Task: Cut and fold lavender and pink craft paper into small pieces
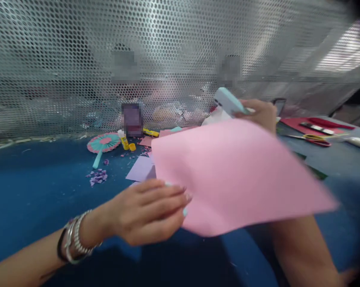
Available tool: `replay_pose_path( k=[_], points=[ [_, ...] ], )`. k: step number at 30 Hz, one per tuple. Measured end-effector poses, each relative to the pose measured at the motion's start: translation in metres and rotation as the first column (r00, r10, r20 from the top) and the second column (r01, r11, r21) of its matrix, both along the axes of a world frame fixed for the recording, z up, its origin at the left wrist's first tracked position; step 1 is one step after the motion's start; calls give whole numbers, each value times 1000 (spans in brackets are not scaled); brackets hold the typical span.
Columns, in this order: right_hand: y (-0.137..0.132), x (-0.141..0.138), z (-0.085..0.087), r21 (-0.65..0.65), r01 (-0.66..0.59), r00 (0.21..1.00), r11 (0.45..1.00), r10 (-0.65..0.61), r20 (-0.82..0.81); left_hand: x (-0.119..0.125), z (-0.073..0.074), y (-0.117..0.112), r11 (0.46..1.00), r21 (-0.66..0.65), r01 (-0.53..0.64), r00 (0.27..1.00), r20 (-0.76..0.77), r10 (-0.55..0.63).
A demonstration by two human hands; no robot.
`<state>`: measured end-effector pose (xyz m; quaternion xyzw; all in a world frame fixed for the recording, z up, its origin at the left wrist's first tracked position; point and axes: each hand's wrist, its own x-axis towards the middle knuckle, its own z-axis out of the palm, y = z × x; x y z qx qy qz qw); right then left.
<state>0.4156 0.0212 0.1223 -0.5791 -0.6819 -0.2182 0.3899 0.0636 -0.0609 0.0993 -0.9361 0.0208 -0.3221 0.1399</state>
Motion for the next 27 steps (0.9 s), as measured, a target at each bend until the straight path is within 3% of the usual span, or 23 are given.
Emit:
replay_pose_path(
  k=[3,6,9,11,14,17,19,22,24,26,27],
  points=[
    [20,-43,-28,-79,-5,999,997,8,43,-39,-38,-22,998,-13,-56,974,-220,52],
    [34,-75,-70,-226,-57,991,972,84,108,-79,-64,-37,989,-30,-143,932,-342,124],
    [39,-80,-105,-337,-74,984,939,124,128,-111,-76,-52,964,-76,-255,871,-451,195],
    [43,-74,-116,-417,-107,982,903,162,100,-121,-78,-62,934,-141,-329,852,-470,230],
    [46,-70,-115,-534,-219,964,817,266,13,-120,-76,-74,851,-281,-443,820,-510,259],
    [29,-93,-102,-531,-254,957,809,289,-18,-112,-75,-81,837,-345,-425,842,-490,226],
    [2,-123,-93,-474,-330,937,816,346,-56,-107,-76,-83,860,-353,-368,869,-460,183],
    [-55,-171,-80,-460,-444,881,769,468,-68,-102,-82,-82,863,-409,-297,892,-441,98],
    [-94,-194,-73,-534,-513,806,672,591,-32,-102,-85,-77,803,-523,-287,916,-395,71],
    [-128,-207,-66,-669,-559,672,490,740,-21,-104,-86,-72,661,-686,-304,936,-343,74],
    [-142,-209,-63,-716,-545,638,436,770,-17,-106,-86,-70,565,-761,-318,940,-332,81]
  ],
)
